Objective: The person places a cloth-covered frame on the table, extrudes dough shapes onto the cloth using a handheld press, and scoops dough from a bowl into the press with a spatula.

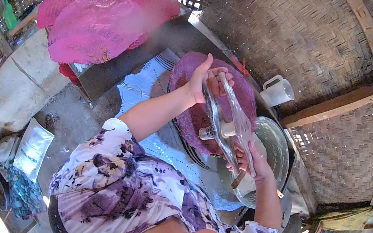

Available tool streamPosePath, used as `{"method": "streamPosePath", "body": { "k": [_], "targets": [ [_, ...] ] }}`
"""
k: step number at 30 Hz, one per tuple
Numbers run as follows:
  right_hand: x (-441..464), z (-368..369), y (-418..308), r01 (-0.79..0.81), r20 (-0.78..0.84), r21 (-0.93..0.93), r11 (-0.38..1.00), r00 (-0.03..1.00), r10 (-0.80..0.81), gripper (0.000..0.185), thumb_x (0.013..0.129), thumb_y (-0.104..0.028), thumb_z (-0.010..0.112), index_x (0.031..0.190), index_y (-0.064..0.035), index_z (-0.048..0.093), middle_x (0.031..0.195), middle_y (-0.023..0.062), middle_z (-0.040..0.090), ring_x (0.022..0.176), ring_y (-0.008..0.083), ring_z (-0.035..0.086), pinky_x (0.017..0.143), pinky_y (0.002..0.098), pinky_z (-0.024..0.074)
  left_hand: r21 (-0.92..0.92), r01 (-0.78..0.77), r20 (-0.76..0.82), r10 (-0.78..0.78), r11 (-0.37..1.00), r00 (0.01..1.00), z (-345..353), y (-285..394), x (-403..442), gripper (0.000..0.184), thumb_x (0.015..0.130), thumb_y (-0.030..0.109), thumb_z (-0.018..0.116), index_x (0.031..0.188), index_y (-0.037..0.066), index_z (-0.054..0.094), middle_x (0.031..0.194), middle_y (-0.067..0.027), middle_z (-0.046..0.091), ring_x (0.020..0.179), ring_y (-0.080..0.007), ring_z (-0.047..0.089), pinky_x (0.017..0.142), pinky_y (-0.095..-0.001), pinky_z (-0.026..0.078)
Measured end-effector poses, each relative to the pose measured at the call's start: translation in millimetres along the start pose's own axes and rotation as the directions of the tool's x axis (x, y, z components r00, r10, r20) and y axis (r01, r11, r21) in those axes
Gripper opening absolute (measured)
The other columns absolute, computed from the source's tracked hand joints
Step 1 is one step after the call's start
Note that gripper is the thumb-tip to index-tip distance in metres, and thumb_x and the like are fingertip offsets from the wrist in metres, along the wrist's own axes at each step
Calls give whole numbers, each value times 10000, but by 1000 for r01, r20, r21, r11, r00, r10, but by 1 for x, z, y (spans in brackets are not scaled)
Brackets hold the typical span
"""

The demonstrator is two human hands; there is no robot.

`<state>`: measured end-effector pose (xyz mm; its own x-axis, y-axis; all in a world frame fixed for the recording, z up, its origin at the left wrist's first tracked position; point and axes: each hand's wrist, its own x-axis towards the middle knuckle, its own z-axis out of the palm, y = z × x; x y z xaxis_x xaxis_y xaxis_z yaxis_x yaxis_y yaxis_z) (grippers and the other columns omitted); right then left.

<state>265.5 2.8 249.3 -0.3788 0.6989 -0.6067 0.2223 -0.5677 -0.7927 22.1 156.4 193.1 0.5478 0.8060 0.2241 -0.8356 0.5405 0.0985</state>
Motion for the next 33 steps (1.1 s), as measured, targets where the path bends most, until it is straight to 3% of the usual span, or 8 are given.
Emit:
{"method": "streamPosePath", "body": {
  "k": [5, 11, 14, 17, 25, 26, 29, 33],
  "targets": [
    [-11, 18, -13, 10, -114, -86, 996, 993, -20, 684, 819, -597, 346, 1167, -13, 418, 991, 173, 557, 771, 257, 599, 683, 335, 488, -19, -24, 40, 25, 1000, 999, 0, -3, -10, 513, 793, 592, 413, 740, 99, 547, 725, -60, 554, 755, -264, 554, 677, -387, 460],
    [0, 19, -5, 27, -105, -126, 992, 994, -40, 659, 807, -610, 359, 964, -4, 563, 745, 114, 612, 653, 199, 604, 605, 305, 487, 100, -78, 13, 77, 992, 997, 11, 10, -19, 471, 789, 594, 423, 713, 136, 499, 692, -21, 521, 742, -227, 545, 648, -370, 459],
    [3, 24, -12, 84, -136, -183, 980, 985, -110, 637, 817, -593, 362, 929, -3, 575, 732, 109, 611, 630, 186, 595, 585, 300, 481, 129, -95, 64, 87, 987, 994, 18, 18, -16, 459, 789, 592, 430, 691, 147, 482, 681, -9, 502, 719, -215, 533, 632, -361, 451],
    [0, 25, -17, 114, -158, -205, 972, 976, -147, 609, 829, -570, 368, 928, -4, 571, 710, 102, 608, 618, 176, 588, 571, 291, 475, 11, -22, 246, 18, 1000, 969, 5, 20, -6, 546, 822, 589, 343, 735, 105, 582, 730, -58, 548, 792, -261, 542, 715, -392, 444],
    [-25, 24, -11, 65, -201, -271, 960, 972, -123, 579, 839, -546, 375, 914, -8, 575, 736, 96, 610, 618, 170, 585, 574, 283, 468, -48, 51, 168, -42, 998, 985, 10, -2, -12, 540, 820, 585, 358, 685, 113, 584, 710, -57, 550, 765, -259, 543, 674, -381, 439],
    [-26, 27, -10, 63, -196, -253, 965, 974, -116, 576, 840, -545, 375, 910, -10, 577, 736, 93, 610, 618, 168, 583, 577, 283, 467, -6, 4, -16, -4, 1000, 1000, 14, -4, -17, 469, 785, 588, 441, 639, 145, 487, 636, -23, 506, 694, -234, 510, 617, -368, 429],
    [-19, 37, -8, 85, -186, -245, 966, 974, -133, 560, 847, -532, 375, 905, -12, 578, 734, 89, 608, 623, 158, 577, 582, 278, 463, 71, -40, -42, 43, 997, 998, 24, 2, -27, 471, 785, 588, 440, 633, 144, 484, 633, -25, 505, 696, -233, 506, 622, -361, 427],
    [-2, 34, -5, 131, -145, -258, 957, 974, -173, 529, 858, -506, 377, 894, -14, 567, 744, 86, 602, 634, 143, 571, 577, 267, 455, 57, -27, 150, 19, 998, 988, 10, 20, -21, 553, 823, 585, 352, 674, 102, 577, 710, -74, 559, 747, -267, 537, 680, -383, 440]
  ]
}}
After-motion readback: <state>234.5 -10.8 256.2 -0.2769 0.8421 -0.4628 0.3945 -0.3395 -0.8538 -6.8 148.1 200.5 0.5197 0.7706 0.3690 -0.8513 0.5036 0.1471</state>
